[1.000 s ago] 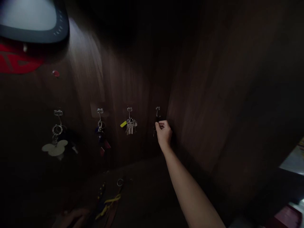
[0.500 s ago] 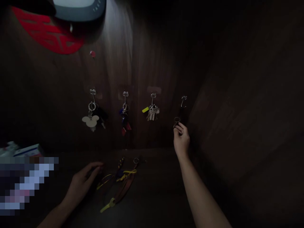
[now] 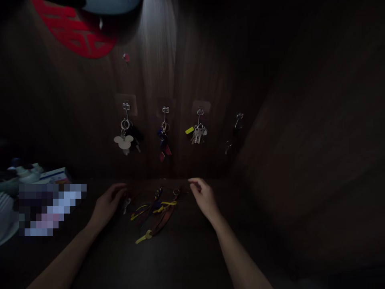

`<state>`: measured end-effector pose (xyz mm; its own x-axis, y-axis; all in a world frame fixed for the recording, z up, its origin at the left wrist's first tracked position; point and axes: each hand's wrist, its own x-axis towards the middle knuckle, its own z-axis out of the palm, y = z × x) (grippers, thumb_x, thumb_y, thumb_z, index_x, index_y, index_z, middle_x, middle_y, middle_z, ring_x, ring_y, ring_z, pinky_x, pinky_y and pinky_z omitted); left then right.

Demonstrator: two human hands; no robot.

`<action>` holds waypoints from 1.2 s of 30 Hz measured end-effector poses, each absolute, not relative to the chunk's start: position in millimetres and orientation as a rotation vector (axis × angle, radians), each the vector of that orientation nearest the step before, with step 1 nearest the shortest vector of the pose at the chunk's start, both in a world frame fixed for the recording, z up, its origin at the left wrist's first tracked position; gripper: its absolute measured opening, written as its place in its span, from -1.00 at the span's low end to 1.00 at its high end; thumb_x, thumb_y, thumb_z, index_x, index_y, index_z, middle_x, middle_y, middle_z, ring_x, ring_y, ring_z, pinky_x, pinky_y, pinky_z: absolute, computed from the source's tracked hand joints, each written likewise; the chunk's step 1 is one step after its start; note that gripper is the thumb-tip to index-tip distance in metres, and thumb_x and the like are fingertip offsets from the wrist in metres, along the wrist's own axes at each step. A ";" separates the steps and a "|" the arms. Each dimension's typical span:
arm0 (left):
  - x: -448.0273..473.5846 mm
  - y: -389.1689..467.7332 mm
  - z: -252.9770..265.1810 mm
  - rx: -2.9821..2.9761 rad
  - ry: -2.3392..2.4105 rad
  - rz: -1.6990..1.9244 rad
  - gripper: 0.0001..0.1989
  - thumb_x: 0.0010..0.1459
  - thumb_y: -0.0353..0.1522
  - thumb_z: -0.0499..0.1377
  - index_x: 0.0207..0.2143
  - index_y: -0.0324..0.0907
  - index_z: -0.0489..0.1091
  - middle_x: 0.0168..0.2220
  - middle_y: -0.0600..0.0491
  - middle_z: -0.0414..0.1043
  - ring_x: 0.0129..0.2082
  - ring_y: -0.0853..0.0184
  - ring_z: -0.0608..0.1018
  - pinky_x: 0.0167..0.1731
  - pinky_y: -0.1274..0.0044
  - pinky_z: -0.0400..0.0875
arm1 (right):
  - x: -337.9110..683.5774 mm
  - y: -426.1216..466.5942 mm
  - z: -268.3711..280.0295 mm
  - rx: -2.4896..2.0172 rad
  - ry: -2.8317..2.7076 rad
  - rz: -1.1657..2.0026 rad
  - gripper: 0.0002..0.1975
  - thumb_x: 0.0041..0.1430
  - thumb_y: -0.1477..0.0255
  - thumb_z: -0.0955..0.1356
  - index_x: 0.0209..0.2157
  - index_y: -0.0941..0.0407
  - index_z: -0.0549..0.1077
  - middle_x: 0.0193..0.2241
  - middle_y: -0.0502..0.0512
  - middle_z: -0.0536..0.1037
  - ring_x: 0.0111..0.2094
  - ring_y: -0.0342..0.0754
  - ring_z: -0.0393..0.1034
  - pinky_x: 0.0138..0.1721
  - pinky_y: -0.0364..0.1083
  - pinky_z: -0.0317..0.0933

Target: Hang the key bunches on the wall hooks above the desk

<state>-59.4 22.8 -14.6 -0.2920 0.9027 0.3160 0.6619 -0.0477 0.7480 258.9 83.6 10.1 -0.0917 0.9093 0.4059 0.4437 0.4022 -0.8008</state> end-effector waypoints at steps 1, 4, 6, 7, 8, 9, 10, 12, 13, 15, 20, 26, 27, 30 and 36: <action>-60.0 23.4 -15.3 1.690 1.963 1.238 -0.68 0.15 -0.19 -0.06 -0.17 -0.11 0.36 -0.22 0.05 0.54 -0.21 0.26 0.58 -0.21 0.47 0.44 | 252.2 75.9 10.4 -1.174 -1.797 0.613 -0.81 0.14 0.36 0.26 -0.27 0.06 0.48 -0.27 0.07 0.55 -0.22 -0.02 0.44 -0.19 -0.04 0.29; -60.4 23.8 -18.1 1.737 1.985 1.174 -0.69 0.12 -0.21 -0.02 -0.17 -0.12 0.38 -0.19 0.01 0.53 -0.18 0.22 0.56 -0.18 0.42 0.42 | 234.4 56.5 7.3 -1.082 -2.036 0.577 -0.83 0.18 0.43 0.25 -0.26 0.04 0.48 -0.27 0.03 0.53 -0.18 -0.05 0.41 -0.14 -0.06 0.26; -59.5 22.6 -20.5 1.777 2.007 1.126 -0.69 0.08 -0.21 0.04 -0.19 -0.14 0.41 -0.20 -0.03 0.53 -0.18 0.16 0.54 -0.15 0.36 0.39 | 227.0 48.8 0.5 -1.025 -2.138 0.538 -0.82 0.21 0.45 0.25 -0.21 0.04 0.46 -0.24 0.04 0.53 -0.15 -0.06 0.39 -0.10 -0.06 0.24; -58.8 21.7 -21.8 1.799 2.016 1.106 -0.69 0.05 -0.21 0.07 -0.20 -0.15 0.42 -0.21 -0.05 0.53 -0.17 0.12 0.52 -0.14 0.32 0.37 | 225.0 46.7 -3.9 -0.997 -2.189 0.511 -0.82 0.22 0.46 0.25 -0.18 0.04 0.44 -0.22 0.05 0.52 -0.14 -0.06 0.38 -0.09 -0.05 0.22; -58.0 20.9 -23.1 1.819 2.024 1.089 -0.70 0.03 -0.21 0.10 -0.23 -0.14 0.44 -0.22 -0.06 0.52 -0.17 0.09 0.51 -0.13 0.29 0.35 | 224.1 45.7 -8.6 -0.969 -2.244 0.480 -0.82 0.22 0.46 0.26 -0.17 0.04 0.43 -0.20 0.06 0.52 -0.12 -0.05 0.37 -0.08 -0.04 0.21; -57.2 20.1 -24.1 1.836 2.030 1.078 -0.72 0.01 -0.21 0.12 -0.27 -0.14 0.46 -0.24 -0.06 0.52 -0.18 0.08 0.50 -0.13 0.27 0.34 | 224.1 45.4 -13.0 -0.943 -2.300 0.443 -0.82 0.22 0.46 0.26 -0.16 0.04 0.43 -0.18 0.06 0.52 -0.11 -0.05 0.36 -0.07 -0.03 0.21; -56.3 19.5 -24.8 1.848 2.030 1.071 -0.75 0.00 -0.22 0.12 -0.32 -0.13 0.47 -0.26 -0.05 0.52 -0.20 0.07 0.50 -0.14 0.27 0.33 | 224.7 45.7 -16.9 -0.920 -2.353 0.404 -0.83 0.22 0.46 0.27 -0.16 0.04 0.43 -0.18 0.06 0.51 -0.10 -0.04 0.35 -0.07 -0.02 0.20; -54.7 18.7 -24.5 1.855 2.016 1.077 -0.80 0.01 -0.23 0.11 -0.41 -0.11 0.47 -0.34 -0.01 0.51 -0.24 0.11 0.51 -0.16 0.31 0.34 | 226.9 46.8 -21.7 -0.900 -2.415 0.334 -0.85 0.22 0.46 0.28 -0.18 0.05 0.43 -0.17 0.07 0.51 -0.09 -0.04 0.34 -0.09 -0.02 0.19; -54.0 18.4 -23.3 1.848 2.007 1.093 -0.79 0.03 -0.22 0.09 -0.44 -0.10 0.46 -0.36 0.01 0.51 -0.25 0.13 0.52 -0.17 0.34 0.35 | 228.0 47.2 -22.6 -0.905 -2.417 0.307 -0.86 0.22 0.47 0.28 -0.20 0.05 0.43 -0.18 0.07 0.51 -0.10 -0.04 0.34 -0.10 -0.03 0.19; -52.7 17.1 -18.7 1.811 1.993 1.147 -0.74 0.08 -0.18 0.03 -0.43 -0.09 0.44 -0.36 0.04 0.52 -0.27 0.18 0.53 -0.20 0.41 0.37 | 229.9 47.6 -22.2 -0.928 -2.391 0.274 -0.87 0.23 0.47 0.27 -0.24 0.05 0.44 -0.21 0.06 0.52 -0.12 -0.04 0.35 -0.10 -0.03 0.19; -51.1 10.2 -1.5 1.647 2.019 1.296 -0.62 0.17 -0.11 -0.12 -0.37 -0.10 0.38 -0.37 0.07 0.54 -0.32 0.26 0.56 -0.29 0.52 0.41 | 235.3 51.0 -21.8 -1.001 -2.319 0.269 -0.86 0.24 0.48 0.24 -0.30 0.05 0.43 -0.31 0.05 0.52 -0.21 -0.03 0.36 -0.15 -0.02 0.19; -55.9 6.1 5.7 1.523 2.120 1.320 -0.61 0.21 -0.12 -0.20 -0.36 -0.11 0.31 -0.48 0.09 0.50 -0.48 0.29 0.55 -0.42 0.54 0.39 | 241.4 57.2 -26.6 -1.146 -2.221 0.230 -0.86 0.22 0.49 0.25 -0.32 0.07 0.44 -0.33 0.06 0.52 -0.21 -0.01 0.35 -0.18 -0.04 0.18; -58.1 6.0 5.3 1.527 2.132 1.293 -0.61 0.20 -0.12 -0.18 -0.35 -0.11 0.32 -0.49 0.09 0.50 -0.50 0.28 0.54 -0.44 0.54 0.37 | 241.7 57.6 -26.7 -1.167 -2.209 0.225 -0.86 0.21 0.49 0.25 -0.33 0.06 0.44 -0.32 0.06 0.52 -0.21 -0.01 0.35 -0.18 -0.05 0.18; -66.1 6.1 3.8 1.570 2.162 1.178 -0.65 0.14 -0.10 -0.07 -0.34 -0.09 0.40 -0.46 0.06 0.52 -0.43 0.20 0.55 -0.43 0.51 0.33 | 243.0 59.1 -27.2 -1.237 -2.183 0.204 -0.87 0.19 0.50 0.26 -0.33 0.06 0.45 -0.31 0.05 0.53 -0.20 0.00 0.34 -0.17 -0.04 0.17; -74.4 6.9 3.8 1.659 2.085 0.951 -0.42 0.14 0.00 -0.14 -0.71 -0.09 0.41 -0.63 -0.01 0.49 -0.49 0.12 0.55 -0.44 0.45 0.31 | 247.7 64.7 -30.8 -1.301 -2.116 0.166 -0.85 0.20 0.48 0.24 -0.34 0.05 0.45 -0.32 0.05 0.53 -0.20 0.00 0.34 -0.18 -0.04 0.15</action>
<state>-74.4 6.9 3.8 -0.2807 0.9467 0.1582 0.7399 0.1084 0.6640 247.7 64.7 -30.8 -0.3044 0.8378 0.4533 0.7569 0.5016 -0.4189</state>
